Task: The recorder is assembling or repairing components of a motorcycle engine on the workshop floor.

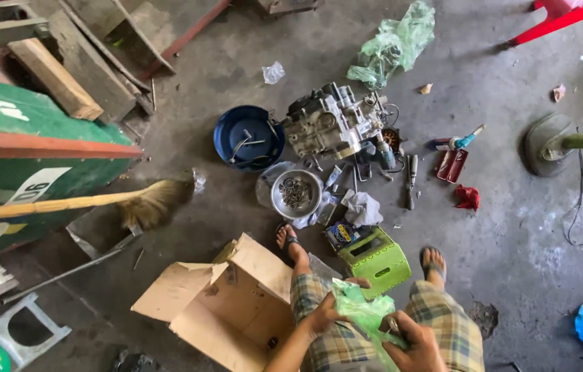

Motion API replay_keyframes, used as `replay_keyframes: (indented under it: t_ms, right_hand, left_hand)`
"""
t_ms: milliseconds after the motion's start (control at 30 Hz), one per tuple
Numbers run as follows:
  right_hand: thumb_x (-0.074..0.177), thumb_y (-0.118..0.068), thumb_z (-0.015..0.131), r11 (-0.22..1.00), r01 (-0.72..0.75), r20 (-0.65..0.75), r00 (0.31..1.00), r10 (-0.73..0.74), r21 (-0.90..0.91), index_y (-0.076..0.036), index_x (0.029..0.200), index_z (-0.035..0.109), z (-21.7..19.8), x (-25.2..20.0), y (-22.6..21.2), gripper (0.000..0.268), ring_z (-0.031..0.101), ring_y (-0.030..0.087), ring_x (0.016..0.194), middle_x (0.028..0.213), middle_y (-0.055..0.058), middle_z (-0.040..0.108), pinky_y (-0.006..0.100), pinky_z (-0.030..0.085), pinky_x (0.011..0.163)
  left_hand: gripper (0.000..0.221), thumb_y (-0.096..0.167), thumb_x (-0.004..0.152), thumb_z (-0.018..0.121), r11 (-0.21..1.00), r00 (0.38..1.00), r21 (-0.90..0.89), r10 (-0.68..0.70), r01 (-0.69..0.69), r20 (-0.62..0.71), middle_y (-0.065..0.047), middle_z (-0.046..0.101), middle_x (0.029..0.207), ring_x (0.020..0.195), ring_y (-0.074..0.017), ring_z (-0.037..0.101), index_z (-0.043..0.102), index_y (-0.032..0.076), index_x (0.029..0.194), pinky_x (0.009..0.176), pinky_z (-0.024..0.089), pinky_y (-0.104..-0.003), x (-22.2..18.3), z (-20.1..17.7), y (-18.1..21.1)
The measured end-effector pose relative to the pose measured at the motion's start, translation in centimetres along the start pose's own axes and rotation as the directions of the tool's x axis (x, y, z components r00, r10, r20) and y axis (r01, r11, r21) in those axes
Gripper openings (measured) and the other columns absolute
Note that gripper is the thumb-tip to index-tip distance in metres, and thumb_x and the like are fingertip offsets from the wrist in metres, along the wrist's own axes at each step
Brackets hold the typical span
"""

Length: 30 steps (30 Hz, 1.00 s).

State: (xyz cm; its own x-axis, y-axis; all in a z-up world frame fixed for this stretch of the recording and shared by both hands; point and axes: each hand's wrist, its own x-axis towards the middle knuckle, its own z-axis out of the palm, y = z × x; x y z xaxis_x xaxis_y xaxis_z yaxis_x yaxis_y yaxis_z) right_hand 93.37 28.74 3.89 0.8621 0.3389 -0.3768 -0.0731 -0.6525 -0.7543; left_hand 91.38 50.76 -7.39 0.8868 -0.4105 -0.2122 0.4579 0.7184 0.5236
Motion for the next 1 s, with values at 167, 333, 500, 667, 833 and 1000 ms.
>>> replay_keyframes:
  t_ms: [167,333,500,667,833,1000]
  right_hand:
    - [0.053,0.001,0.080,0.996,-0.084,0.037,0.996,0.086,-0.040,-0.016,0.084,0.074,-1.4,1.9,2.9,0.036,0.058,0.013,0.045,0.059,-0.003,0.075,0.025,0.048,0.045]
    - [0.056,-0.001,0.079,0.985,-0.134,0.149,0.978,0.149,-0.105,-0.014,0.089,0.074,-4.1,5.9,3.9,0.036,0.070,0.016,0.052,0.066,0.001,0.082,0.029,0.057,0.053]
    - [0.061,-0.003,0.080,0.987,-0.079,0.335,0.934,0.123,-0.141,-0.013,0.095,0.071,-7.8,11.6,9.6,0.036,0.079,0.016,0.057,0.071,0.002,0.085,0.031,0.062,0.056]
    - [0.068,-0.009,0.075,0.985,0.101,0.529,0.848,-0.014,-0.136,-0.016,0.091,0.065,-11.7,18.8,13.3,0.027,0.072,0.028,0.054,0.070,0.003,0.081,0.035,0.056,0.055]
    - [0.069,-0.011,0.078,0.965,0.080,0.527,0.847,0.066,-0.249,-0.019,0.105,0.064,-12.9,22.5,21.5,0.040,0.076,0.028,0.058,0.072,0.004,0.082,0.040,0.057,0.058]
    - [0.070,-0.015,0.080,0.923,-0.043,0.392,0.897,0.204,-0.382,-0.020,0.113,0.065,-12.5,24.2,25.5,0.046,0.078,0.033,0.063,0.077,0.008,0.083,0.044,0.057,0.062]
  left_hand:
    - [0.077,0.028,0.077,0.060,0.980,0.999,0.194,0.051,-0.052,0.010,-0.010,0.044,0.157,0.147,-0.0271,0.041,0.045,0.004,0.149,0.124,0.029,-0.039,3.5,-0.9,-1.1]
    - [0.060,0.019,0.093,0.054,0.982,0.993,0.187,0.054,-0.033,-0.104,-0.009,0.048,0.156,0.142,-0.0226,0.047,0.045,0.004,0.150,0.120,0.034,-0.035,7.5,-2.1,-5.4]
    - [0.065,0.015,0.092,0.056,0.991,0.954,0.133,0.067,-0.028,-0.293,-0.007,0.046,0.158,0.138,-0.0219,0.048,0.041,0.007,0.155,0.113,0.038,-0.034,12.4,-2.7,-11.1]
    - [0.085,0.011,0.077,0.071,0.981,0.838,0.174,0.022,0.087,-0.545,-0.013,0.061,0.135,0.119,-0.0236,0.059,0.037,0.008,0.155,0.101,0.046,-0.033,16.4,-1.3,-12.4]
    - [0.015,0.020,0.092,0.065,0.343,0.823,0.751,-0.166,0.564,-0.543,-0.005,0.067,0.089,0.078,-0.0209,0.059,0.068,0.011,0.104,0.077,0.048,-0.036,12.4,-2.3,-20.5]
    - [0.019,0.027,0.107,0.047,0.162,0.935,0.946,0.174,0.281,-0.308,-0.009,0.055,0.097,0.088,-0.0280,0.054,0.056,0.014,0.096,0.079,0.045,-0.046,7.2,-4.4,-32.5]
